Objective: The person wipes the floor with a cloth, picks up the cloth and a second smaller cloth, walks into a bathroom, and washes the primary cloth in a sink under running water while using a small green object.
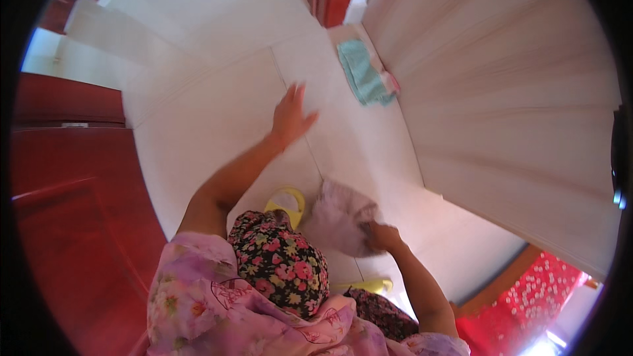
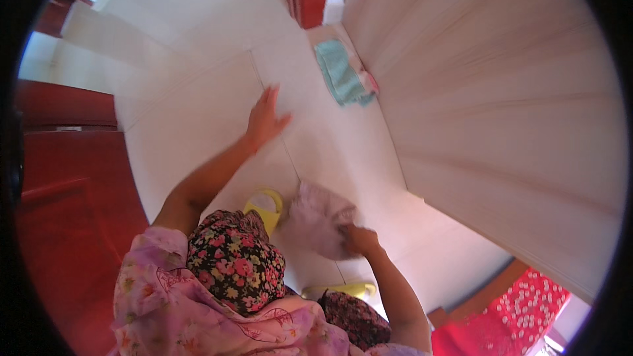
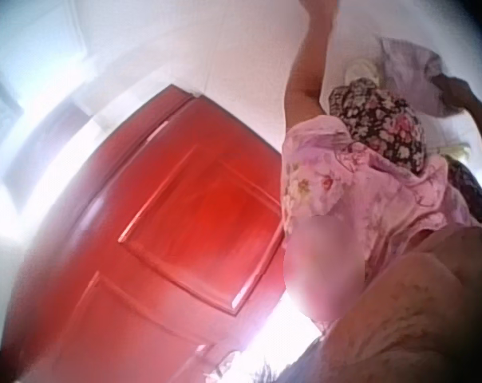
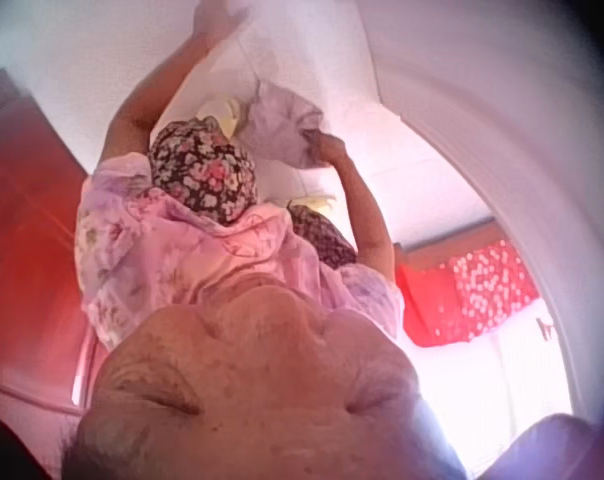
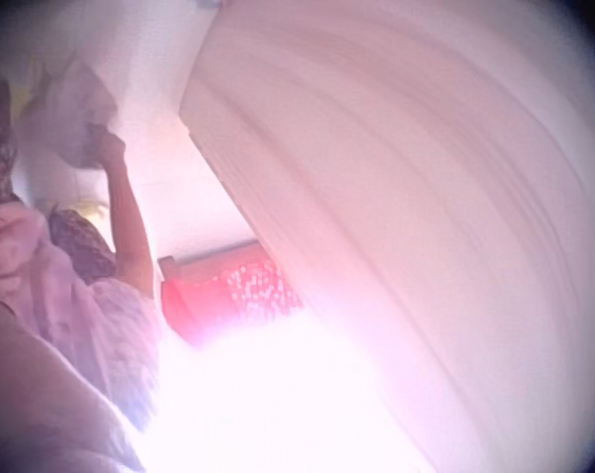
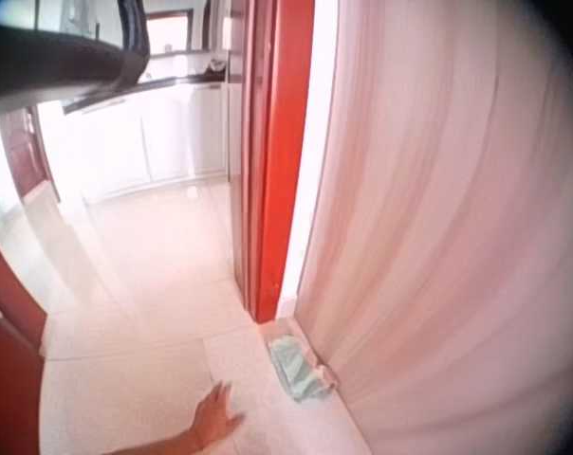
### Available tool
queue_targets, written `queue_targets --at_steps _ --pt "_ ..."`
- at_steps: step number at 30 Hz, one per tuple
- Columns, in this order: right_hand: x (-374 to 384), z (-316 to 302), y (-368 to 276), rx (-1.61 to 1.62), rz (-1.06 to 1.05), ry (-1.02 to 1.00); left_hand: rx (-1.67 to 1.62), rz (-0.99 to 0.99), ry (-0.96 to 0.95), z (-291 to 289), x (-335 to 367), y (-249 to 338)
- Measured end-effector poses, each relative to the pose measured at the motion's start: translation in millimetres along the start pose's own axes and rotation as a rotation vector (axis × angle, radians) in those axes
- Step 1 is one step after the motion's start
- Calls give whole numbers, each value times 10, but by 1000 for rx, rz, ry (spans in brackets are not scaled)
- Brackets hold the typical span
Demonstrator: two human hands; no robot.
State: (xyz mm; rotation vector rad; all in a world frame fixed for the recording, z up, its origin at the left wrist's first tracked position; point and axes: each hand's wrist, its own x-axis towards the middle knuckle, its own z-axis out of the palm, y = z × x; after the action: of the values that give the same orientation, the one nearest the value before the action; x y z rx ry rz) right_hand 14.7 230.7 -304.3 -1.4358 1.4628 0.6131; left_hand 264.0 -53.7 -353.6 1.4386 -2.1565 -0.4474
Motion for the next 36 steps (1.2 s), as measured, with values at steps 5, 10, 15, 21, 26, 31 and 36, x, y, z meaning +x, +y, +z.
queue_targets --at_steps 5,10,15,21,26,31,36 --pt "-257 925 591 201 93 51 310 -249 -393 -587 -1933 -469" --pt "-132 924 534 -2 33 38 347 -605 -301 -791 -3541 -1356" --pt "51 714 814 166 -166 -17 445 -808 -403 -532 -3464 -1090" --pt "-182 878 242 174 -64 85 1319 -712 -156 -199 -3458 -1187" --pt "76 1531 435 77 -110 320 1342 -751 -373 -364 -3325 -924" --pt "-146 1118 71 103 238 105 218 -1136 -844 -1038 -2703 -361" --pt "-9 877 -104 98 397 -22 222 -1183 -969 -1033 -2509 -514"
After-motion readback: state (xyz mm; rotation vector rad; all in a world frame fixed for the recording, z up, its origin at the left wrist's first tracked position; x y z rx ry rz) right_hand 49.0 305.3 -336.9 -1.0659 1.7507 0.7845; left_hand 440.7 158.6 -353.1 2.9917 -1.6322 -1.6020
